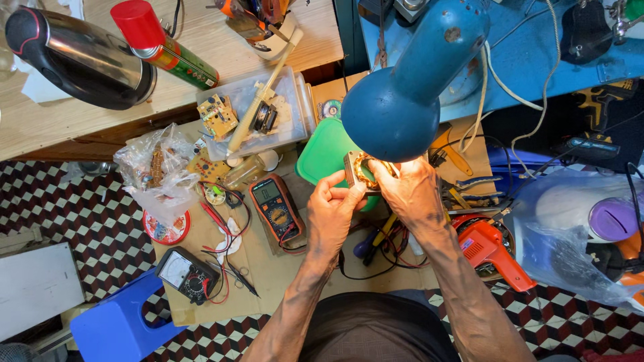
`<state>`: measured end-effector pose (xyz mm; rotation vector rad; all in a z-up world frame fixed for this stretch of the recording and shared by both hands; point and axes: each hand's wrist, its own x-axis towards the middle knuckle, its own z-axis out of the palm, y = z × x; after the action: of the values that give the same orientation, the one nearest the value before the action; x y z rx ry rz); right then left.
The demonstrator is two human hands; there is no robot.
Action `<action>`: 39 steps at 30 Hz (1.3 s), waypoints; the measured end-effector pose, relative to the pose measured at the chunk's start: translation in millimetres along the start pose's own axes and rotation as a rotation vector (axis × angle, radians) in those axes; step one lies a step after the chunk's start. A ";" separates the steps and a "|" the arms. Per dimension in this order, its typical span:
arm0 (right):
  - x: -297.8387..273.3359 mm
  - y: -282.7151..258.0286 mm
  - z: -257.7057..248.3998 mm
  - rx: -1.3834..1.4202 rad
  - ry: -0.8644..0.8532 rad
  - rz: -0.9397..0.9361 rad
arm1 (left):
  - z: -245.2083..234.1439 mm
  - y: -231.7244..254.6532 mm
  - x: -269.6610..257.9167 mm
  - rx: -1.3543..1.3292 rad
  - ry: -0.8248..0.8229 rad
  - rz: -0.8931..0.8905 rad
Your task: The person holds a small copper-wound coil assembly and uses a multimeter to test electrical continuity across its terminals. The person repeatedly touches the multimeter probes to different points on the coil while observing the meter display.
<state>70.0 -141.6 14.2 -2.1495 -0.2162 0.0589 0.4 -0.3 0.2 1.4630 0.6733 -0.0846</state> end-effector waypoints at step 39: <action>-29.3 -0.4 -10.5 1.389 0.197 0.523 | 7.9 -2.1 -10.8 -0.040 0.012 0.009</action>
<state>42.5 -155.2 19.2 -0.7630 0.4161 0.2207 -6.4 -11.6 3.1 1.4285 0.6751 -0.0550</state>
